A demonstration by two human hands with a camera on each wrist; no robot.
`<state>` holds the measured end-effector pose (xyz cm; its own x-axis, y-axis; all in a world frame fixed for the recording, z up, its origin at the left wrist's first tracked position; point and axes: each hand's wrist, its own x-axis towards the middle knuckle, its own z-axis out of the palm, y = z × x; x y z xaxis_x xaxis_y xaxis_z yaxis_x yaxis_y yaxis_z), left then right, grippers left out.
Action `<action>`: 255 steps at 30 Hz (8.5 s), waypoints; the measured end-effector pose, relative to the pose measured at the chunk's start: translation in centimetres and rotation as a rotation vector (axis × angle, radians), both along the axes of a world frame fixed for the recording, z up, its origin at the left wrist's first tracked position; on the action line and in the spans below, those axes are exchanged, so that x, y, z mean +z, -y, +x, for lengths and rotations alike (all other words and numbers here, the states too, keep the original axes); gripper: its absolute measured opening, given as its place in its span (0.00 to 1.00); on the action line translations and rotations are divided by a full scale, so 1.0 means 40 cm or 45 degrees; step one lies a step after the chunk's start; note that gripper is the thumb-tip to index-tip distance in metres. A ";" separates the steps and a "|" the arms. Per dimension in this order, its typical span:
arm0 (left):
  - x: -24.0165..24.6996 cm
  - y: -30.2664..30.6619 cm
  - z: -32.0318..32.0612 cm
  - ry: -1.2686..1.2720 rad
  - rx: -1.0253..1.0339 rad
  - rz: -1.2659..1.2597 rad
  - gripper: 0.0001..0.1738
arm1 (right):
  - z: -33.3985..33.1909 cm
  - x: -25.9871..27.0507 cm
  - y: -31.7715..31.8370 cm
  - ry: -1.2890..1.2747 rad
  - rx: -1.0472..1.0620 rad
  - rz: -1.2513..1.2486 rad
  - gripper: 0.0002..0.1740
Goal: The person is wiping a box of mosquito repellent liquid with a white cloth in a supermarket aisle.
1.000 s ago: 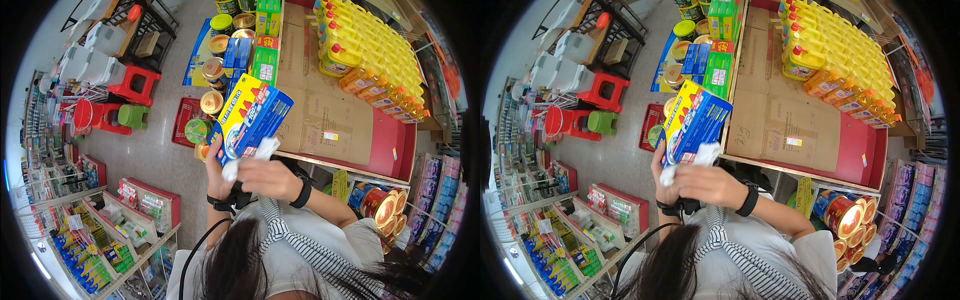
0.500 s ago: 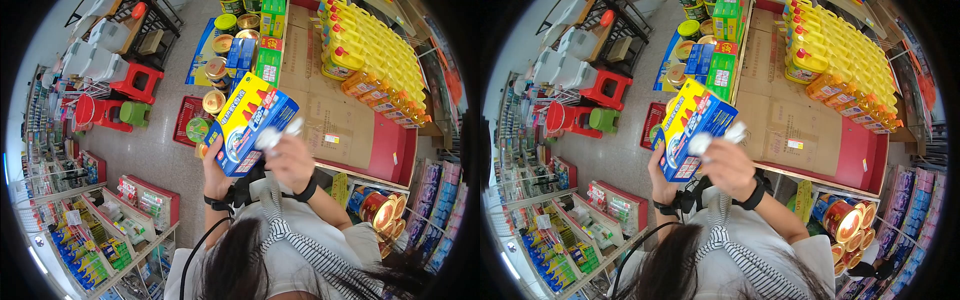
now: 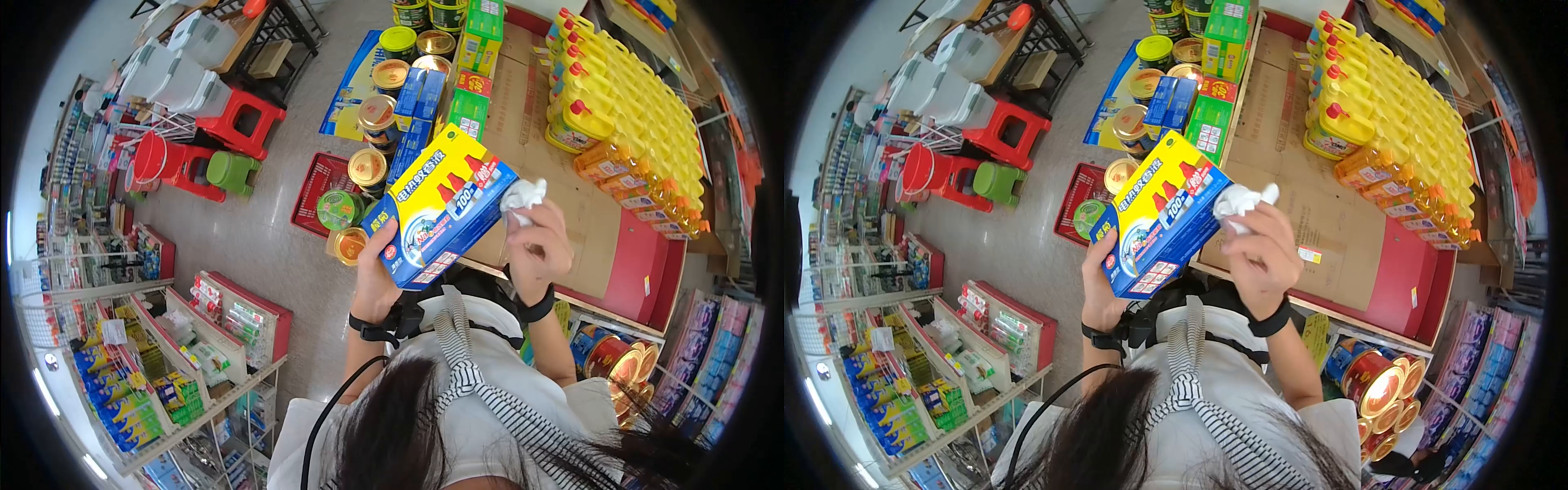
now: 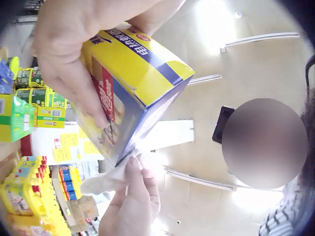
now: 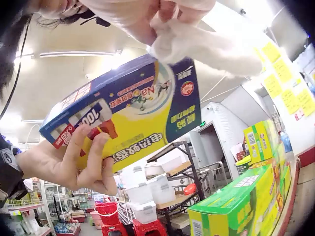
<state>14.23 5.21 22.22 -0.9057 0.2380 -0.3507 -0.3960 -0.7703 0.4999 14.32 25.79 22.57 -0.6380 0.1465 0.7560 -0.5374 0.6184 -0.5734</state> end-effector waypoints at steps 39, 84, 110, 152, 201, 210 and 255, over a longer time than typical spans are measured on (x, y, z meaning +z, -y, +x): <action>-0.040 -0.019 0.018 0.117 0.021 -0.009 0.26 | -0.005 -0.025 -0.011 -0.064 0.038 0.010 0.13; -0.028 0.016 0.021 0.279 -0.058 0.075 0.26 | 0.095 -0.083 0.074 -0.193 0.999 0.498 0.08; -0.052 0.018 0.028 0.238 0.038 0.009 0.26 | 0.032 -0.037 0.014 -0.167 -0.025 0.050 0.12; -0.059 0.014 -0.026 0.184 -0.022 0.142 0.28 | 0.016 -0.092 0.031 -0.159 0.695 0.273 0.08; -0.414 -0.242 -0.099 -0.802 -0.964 -0.837 0.54 | 0.153 -0.459 -0.322 1.460 0.083 -1.424 0.40; -0.504 -0.243 -0.114 -0.093 -1.089 -0.289 0.51 | 0.163 -0.589 -0.326 1.433 0.068 -1.490 0.41; -0.556 0.100 -0.476 -0.733 -0.589 -1.881 0.28 | -0.193 -0.395 0.341 1.376 0.461 0.414 0.37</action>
<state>-4.80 1.19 -0.03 -0.9404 0.2947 -0.1696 0.0430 0.5978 0.8005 6.61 12.16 6.76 -0.9335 -0.2732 -0.2321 -0.0445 0.7306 -0.6813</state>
